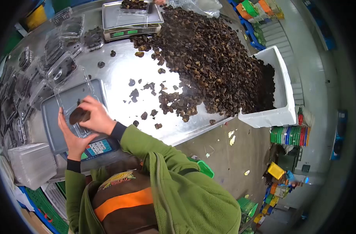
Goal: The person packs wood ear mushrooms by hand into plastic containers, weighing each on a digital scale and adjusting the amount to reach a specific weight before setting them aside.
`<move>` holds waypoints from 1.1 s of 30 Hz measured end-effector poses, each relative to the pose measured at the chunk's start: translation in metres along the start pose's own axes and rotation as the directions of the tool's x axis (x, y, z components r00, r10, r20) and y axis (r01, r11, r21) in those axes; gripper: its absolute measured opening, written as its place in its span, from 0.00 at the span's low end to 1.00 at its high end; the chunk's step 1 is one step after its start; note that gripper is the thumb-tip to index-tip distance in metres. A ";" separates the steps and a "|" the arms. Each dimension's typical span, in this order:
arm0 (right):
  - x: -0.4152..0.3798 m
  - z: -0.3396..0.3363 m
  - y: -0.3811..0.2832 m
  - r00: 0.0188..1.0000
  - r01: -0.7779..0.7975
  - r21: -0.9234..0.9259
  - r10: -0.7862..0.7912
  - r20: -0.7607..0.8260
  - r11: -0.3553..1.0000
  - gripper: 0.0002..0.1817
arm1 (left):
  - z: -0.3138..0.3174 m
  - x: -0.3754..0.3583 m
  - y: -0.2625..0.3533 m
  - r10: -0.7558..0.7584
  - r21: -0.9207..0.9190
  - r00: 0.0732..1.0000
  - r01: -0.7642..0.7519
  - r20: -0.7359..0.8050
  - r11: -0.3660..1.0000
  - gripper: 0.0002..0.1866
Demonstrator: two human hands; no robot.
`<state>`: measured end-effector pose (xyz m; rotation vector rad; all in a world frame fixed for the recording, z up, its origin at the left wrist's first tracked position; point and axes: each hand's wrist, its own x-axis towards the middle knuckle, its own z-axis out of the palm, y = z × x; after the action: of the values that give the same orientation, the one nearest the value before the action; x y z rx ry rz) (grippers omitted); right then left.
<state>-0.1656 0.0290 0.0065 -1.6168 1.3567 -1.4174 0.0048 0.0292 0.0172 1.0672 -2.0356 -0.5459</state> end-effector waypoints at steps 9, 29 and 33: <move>0.010 -0.015 -0.033 0.947 0.186 -0.327 -0.080 0.311 0.927 0.27 | 0.016 0.006 -0.003 -0.247 -0.095 0.969 0.244 -0.015 0.965 0.46; -0.150 -0.181 0.145 0.763 -0.646 -0.645 0.324 -0.559 0.407 0.21 | -0.057 0.023 -0.025 -0.231 0.048 0.902 0.266 -0.366 0.963 0.23; -0.130 -0.194 0.161 0.783 -0.578 -0.525 0.243 -0.572 0.624 0.16 | -0.096 -0.007 -0.049 -0.304 0.002 0.843 0.341 -0.444 0.940 0.21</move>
<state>-0.3872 0.1369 -0.1334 -1.2044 2.5946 -1.0665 0.1074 0.0059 0.0416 1.4527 -1.4997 -0.3465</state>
